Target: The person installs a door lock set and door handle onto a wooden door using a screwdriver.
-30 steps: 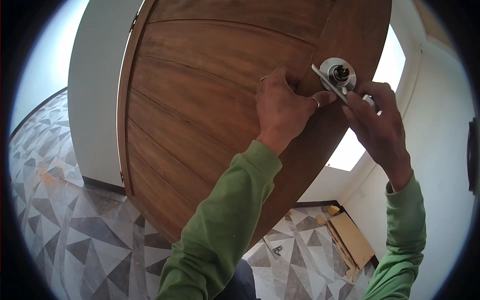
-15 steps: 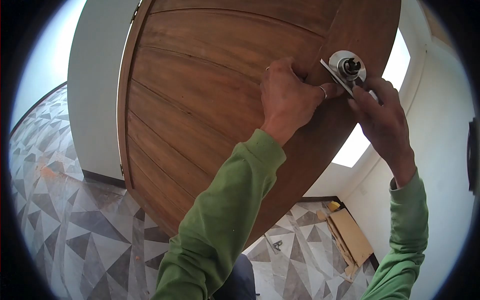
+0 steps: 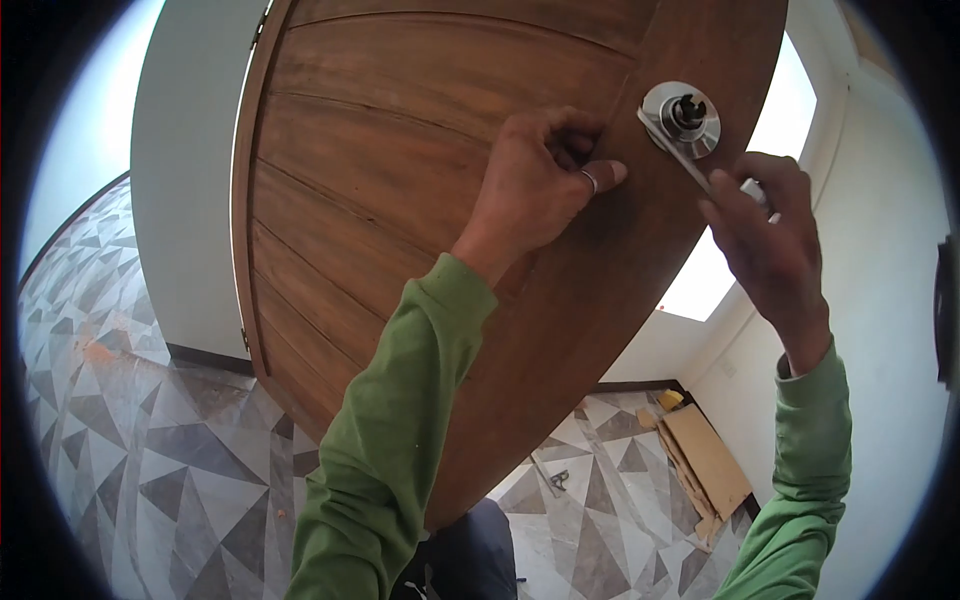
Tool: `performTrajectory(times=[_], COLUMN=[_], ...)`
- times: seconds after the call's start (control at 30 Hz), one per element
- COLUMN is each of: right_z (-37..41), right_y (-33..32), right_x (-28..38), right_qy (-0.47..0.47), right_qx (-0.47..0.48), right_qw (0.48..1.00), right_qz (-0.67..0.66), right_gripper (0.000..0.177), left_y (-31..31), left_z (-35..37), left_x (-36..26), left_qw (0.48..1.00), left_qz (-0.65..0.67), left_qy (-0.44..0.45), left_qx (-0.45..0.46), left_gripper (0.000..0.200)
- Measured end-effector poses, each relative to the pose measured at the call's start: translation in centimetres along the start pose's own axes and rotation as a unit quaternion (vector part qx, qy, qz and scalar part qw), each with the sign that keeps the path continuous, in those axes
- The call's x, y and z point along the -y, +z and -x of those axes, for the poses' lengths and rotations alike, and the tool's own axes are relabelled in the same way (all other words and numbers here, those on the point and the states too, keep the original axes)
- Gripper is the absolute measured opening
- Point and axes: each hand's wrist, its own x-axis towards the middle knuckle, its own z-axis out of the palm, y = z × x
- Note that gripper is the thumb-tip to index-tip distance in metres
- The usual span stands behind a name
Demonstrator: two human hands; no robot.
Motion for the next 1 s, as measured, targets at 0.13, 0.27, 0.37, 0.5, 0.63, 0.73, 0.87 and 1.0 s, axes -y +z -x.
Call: performTrajectory(times=[0.13,0.27,0.37,0.5,0.63,0.73,0.87,1.0], right_z=[1.9,10.0,19.7,23.7,23.3,23.8,34.2,48.1], right_y=[-1.1,-0.8,-2.0,-2.1,-5.9,-7.4,-4.8,-3.3], right_x=[-0.9,3.4,13.5,31.0,42.9,44.2,47.7,54.8], right_qy=[-0.02,0.311,0.354,0.569,0.627,0.613,0.757,0.886], right_qx=[-0.15,-0.305,-0.018,-0.054,0.061,0.109,0.025,0.341], right_qw=[0.986,0.888,0.932,0.58,0.529,0.494,0.397,0.244], right_qz=[-0.072,-0.15,-0.074,-0.581,-0.569,-0.607,-0.519,-0.196], right_gripper=[0.028,0.04,0.031,0.01,0.026,0.031,0.023,0.025], left_y=[0.5,-1.0,-0.3,1.1,-0.6,-2.6,-2.7,-1.4], left_z=[0.6,7.5,19.0,34.2,44.6,46.7,45.6,45.0], left_x=[0.8,-0.9,-2.1,-2.4,-5.6,-5.9,-6.4,-5.5], left_qw=[0.998,0.996,0.987,0.913,0.726,0.646,0.605,0.632], left_qz=[0.039,0.011,-0.131,-0.044,0.021,0.003,-0.016,0.013], left_qy=[0.005,0.076,-0.056,-0.341,-0.685,-0.756,-0.793,-0.774], left_qx=[-0.058,-0.047,0.074,0.219,0.054,0.107,0.072,0.03], left_gripper=[0.034,0.031,0.037,0.062,0.044,0.04,0.038,0.041])
